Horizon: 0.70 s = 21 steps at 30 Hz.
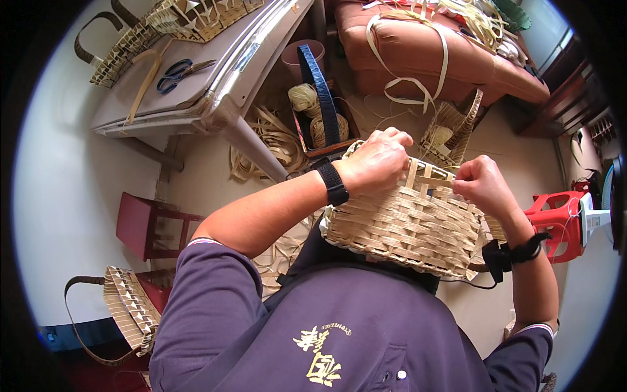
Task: The person weaves a basket by hand, threading strips of material through the existing frame and securing them to the top edge.
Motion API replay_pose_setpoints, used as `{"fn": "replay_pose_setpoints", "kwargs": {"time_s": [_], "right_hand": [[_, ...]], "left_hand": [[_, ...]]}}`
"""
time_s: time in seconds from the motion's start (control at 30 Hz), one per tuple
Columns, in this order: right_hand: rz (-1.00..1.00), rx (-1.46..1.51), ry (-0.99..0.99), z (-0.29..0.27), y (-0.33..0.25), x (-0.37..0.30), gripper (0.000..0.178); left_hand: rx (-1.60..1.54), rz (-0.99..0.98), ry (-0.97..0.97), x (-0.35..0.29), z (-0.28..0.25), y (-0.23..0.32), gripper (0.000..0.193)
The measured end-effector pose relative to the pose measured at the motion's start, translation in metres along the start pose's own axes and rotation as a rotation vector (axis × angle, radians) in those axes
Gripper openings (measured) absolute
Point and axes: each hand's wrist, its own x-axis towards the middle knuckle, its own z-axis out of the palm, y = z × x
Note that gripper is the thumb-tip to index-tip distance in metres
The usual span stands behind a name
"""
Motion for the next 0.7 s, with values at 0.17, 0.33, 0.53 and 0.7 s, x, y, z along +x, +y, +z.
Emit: {"fn": "replay_pose_setpoints", "kwargs": {"time_s": [0.17, 0.33, 0.53, 0.7], "right_hand": [[0.063, 0.2, -0.045, 0.027, 0.009, 0.013, 0.017], [0.097, 0.281, -0.129, 0.039, 0.024, 0.017, 0.018], [0.077, 0.27, -0.091, 0.047, 0.022, 0.02, 0.015], [-0.506, -0.07, 0.435, 0.06, -0.003, 0.024, 0.015]], "left_hand": [[0.187, 0.087, 0.31, 0.001, 0.019, -0.002, 0.037], [0.158, 0.086, 0.232, 0.004, 0.024, -0.006, 0.03], [-0.079, 0.031, 0.117, 0.009, 0.002, -0.002, 0.02], [-0.071, 0.037, 0.308, -0.018, -0.029, 0.005, 0.017]]}}
